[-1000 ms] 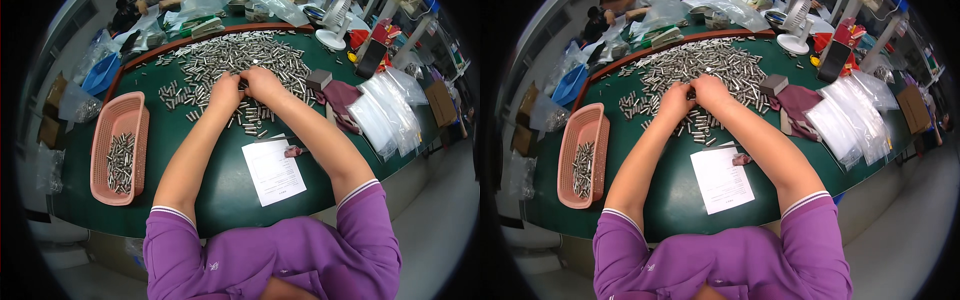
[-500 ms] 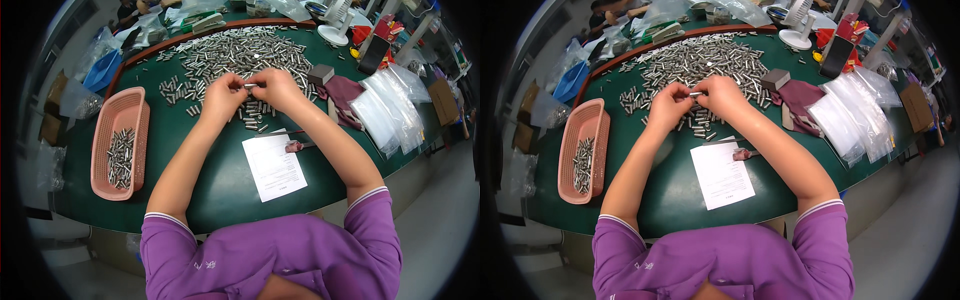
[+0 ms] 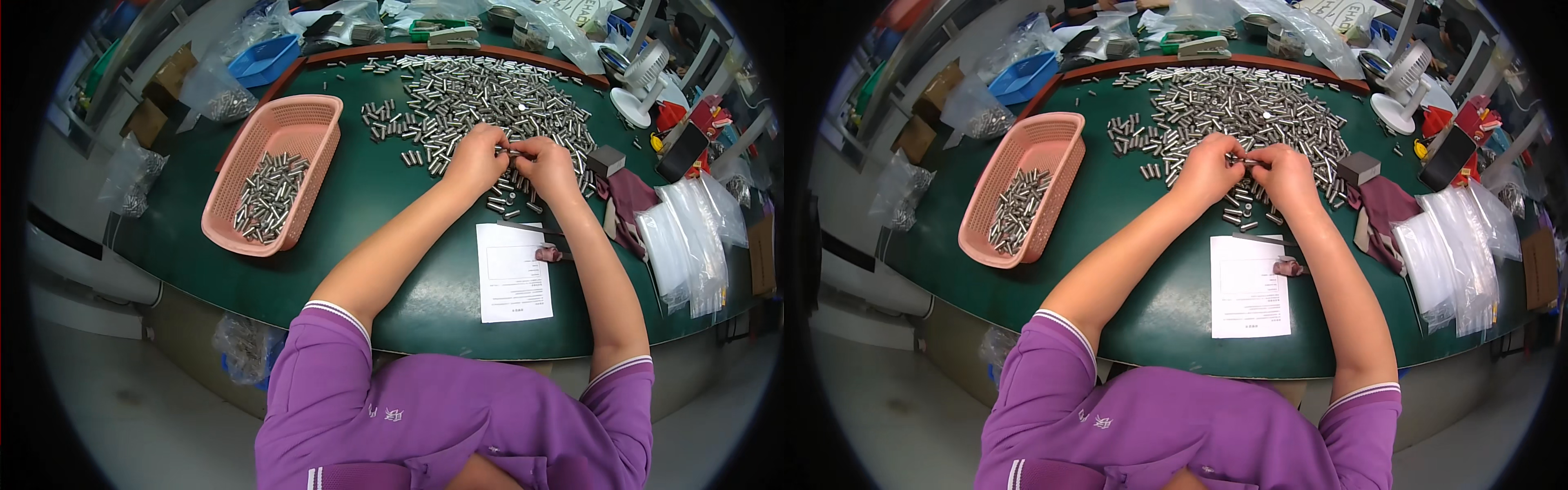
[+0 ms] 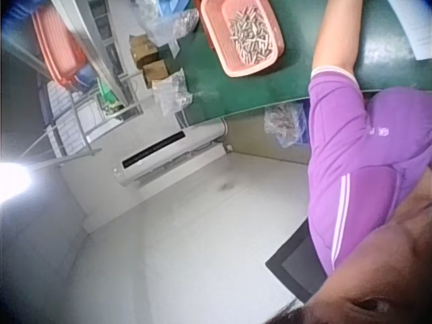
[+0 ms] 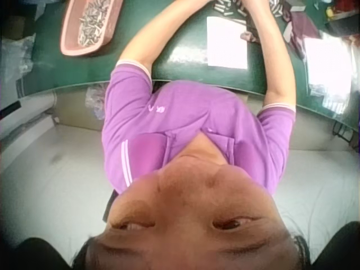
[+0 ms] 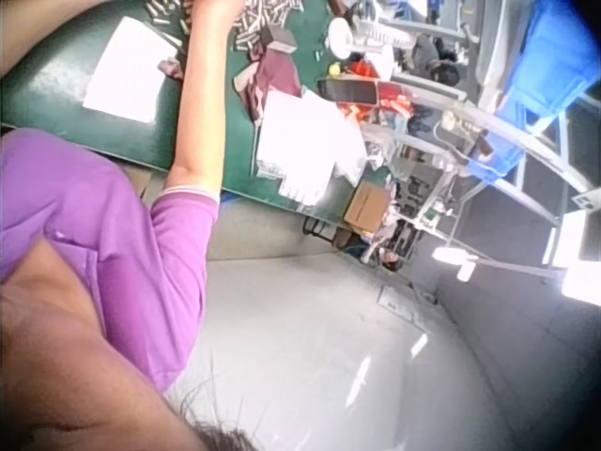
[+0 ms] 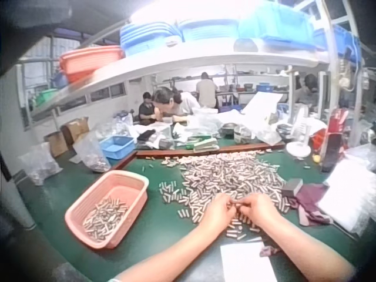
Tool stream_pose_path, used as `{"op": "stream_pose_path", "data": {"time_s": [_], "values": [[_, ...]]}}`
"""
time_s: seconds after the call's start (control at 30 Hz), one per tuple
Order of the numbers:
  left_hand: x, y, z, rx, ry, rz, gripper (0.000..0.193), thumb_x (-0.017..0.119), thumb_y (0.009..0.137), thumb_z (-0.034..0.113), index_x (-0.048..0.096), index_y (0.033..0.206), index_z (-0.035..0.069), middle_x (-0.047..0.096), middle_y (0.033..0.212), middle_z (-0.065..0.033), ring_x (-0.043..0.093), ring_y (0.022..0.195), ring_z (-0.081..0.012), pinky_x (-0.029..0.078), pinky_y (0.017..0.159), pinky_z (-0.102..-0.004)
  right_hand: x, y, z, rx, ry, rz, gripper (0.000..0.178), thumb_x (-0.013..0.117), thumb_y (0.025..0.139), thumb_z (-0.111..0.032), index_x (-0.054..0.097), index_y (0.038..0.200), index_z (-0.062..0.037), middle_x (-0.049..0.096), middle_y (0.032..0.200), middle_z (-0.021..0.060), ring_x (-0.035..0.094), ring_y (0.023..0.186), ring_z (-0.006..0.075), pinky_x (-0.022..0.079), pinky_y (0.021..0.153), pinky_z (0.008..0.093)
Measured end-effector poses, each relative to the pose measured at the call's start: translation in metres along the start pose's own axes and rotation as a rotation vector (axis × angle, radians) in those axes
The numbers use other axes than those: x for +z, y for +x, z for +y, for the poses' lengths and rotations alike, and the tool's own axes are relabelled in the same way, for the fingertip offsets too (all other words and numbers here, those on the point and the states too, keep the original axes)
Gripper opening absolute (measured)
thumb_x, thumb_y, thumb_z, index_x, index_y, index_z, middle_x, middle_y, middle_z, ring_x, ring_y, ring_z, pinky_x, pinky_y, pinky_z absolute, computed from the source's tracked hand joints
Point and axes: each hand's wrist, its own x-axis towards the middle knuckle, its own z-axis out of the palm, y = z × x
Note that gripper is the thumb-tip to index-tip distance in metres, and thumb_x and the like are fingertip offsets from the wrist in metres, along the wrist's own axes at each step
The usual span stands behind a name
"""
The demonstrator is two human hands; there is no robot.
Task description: The person sorts small cylindrical metal parts from a large pile on a green table. They pick up individual pieces, inspect them, and arrange them in neat rows on a white paper sheet. The person occasionally uses a metal ruler to measure or align the parts. Sorted parts are also placed into a pink plastic basket.
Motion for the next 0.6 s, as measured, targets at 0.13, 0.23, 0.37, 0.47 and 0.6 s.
{"op": "stream_pose_path", "data": {"time_s": [0.13,0.23,0.37,0.47,0.6], "values": [[-0.030,-0.009,0.029,-0.097,-0.097,-0.067,0.016,0.072,0.074,0.003,0.062,0.087,0.001,0.056,0.088,-0.0077,0.059,0.068,-0.0150,0.050,0.062,-0.0278,-0.026,-0.017,-0.018,-0.058,0.070,0.031,0.020,0.068,0.074,-0.004,0.072,0.093,-0.0057,0.068,0.091,0.0113,0.066,0.079,0.0264,0.053,0.073,0.0343],[-0.056,-0.042,0.054,-0.118,-0.133,-0.192,0.015,0.071,0.076,0.002,0.061,0.088,0.001,0.057,0.088,-0.0055,0.057,0.066,-0.0109,0.049,0.060,-0.0249,-0.046,-0.049,-0.042,0.004,0.153,-0.143,0.019,0.067,0.074,-0.003,0.072,0.093,-0.0045,0.067,0.091,0.0114,0.066,0.080,0.0260,0.053,0.073,0.0347],[-0.067,-0.090,0.069,-0.181,-0.147,-0.383,0.016,0.070,0.076,-0.001,0.061,0.088,0.001,0.058,0.089,-0.0051,0.057,0.065,-0.0106,0.049,0.058,-0.0251,-0.039,-0.086,-0.047,-0.099,0.116,-0.321,0.019,0.067,0.072,-0.003,0.072,0.091,-0.0037,0.067,0.092,0.0119,0.065,0.085,0.0288,0.052,0.076,0.0371],[-0.062,-0.106,0.072,-0.145,-0.123,-0.417,0.016,0.070,0.076,-0.003,0.060,0.089,0.001,0.057,0.089,-0.0055,0.057,0.063,-0.0120,0.049,0.057,-0.0255,-0.033,-0.098,-0.047,-0.090,0.059,-0.408,0.024,0.068,0.072,-0.002,0.070,0.096,-0.0036,0.066,0.095,0.0122,0.064,0.090,0.0301,0.051,0.079,0.0384],[-0.067,-0.112,0.069,-0.031,0.016,-0.479,0.025,0.073,0.072,0.000,0.059,0.092,0.003,0.059,0.094,-0.0071,0.059,0.080,-0.0221,0.050,0.068,-0.0326,-0.044,-0.099,-0.044,-0.101,0.047,-0.415,0.031,0.070,0.071,-0.003,0.068,0.102,-0.0050,0.066,0.096,0.0095,0.062,0.091,0.0293,0.051,0.079,0.0371]]}}
